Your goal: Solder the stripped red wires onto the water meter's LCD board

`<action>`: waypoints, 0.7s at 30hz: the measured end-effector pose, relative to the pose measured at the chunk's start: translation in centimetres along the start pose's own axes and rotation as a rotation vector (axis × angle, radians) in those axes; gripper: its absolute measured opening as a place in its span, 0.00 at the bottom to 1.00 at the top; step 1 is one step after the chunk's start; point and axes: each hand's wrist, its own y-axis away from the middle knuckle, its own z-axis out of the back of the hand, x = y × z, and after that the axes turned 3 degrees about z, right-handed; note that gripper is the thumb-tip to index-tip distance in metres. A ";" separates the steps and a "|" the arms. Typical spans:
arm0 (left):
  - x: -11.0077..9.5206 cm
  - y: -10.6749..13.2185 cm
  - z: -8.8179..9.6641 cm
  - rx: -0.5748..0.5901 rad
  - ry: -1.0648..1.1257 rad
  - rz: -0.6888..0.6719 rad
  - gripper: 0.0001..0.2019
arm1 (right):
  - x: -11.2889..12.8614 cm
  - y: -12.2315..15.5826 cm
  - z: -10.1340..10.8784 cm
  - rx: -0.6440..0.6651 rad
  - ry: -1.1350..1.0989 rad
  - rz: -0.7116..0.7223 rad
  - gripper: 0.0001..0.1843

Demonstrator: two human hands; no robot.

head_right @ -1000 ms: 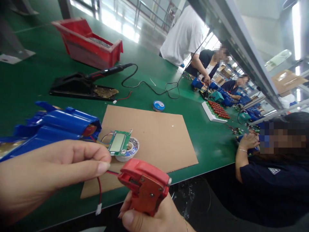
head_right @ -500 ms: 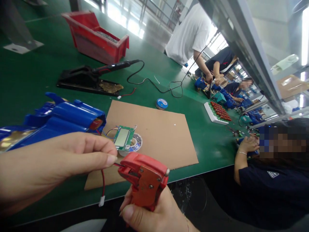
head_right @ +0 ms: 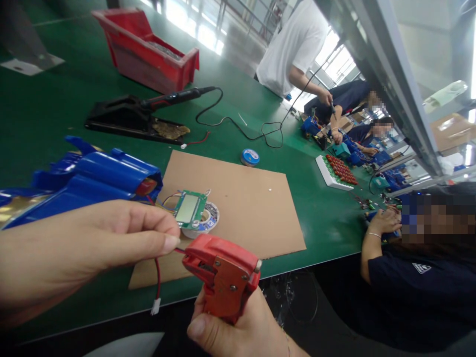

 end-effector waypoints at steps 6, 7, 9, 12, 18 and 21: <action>0.1 0.0 0.0 -0.010 -0.024 0.007 0.16 | 0.2 0.0 0.0 0.006 -0.015 -0.007 0.21; 0.1 0.0 0.0 -0.015 -0.023 0.013 0.17 | 0.3 0.0 0.0 0.006 -0.016 -0.009 0.21; 0.2 0.0 0.1 -0.013 -0.012 0.017 0.17 | 0.5 0.0 0.0 -0.001 -0.024 -0.019 0.21; 0.3 0.1 0.1 -0.018 -0.024 0.022 0.17 | 0.7 0.0 -0.1 -0.013 -0.035 -0.045 0.22; 0.4 0.1 0.2 -0.053 -0.073 0.029 0.18 | 0.8 -0.1 -0.3 -0.018 -0.029 -0.053 0.23; 0.3 0.2 0.2 -0.054 -0.061 0.034 0.20 | 1.0 -0.2 -0.4 -0.029 -0.024 -0.066 0.24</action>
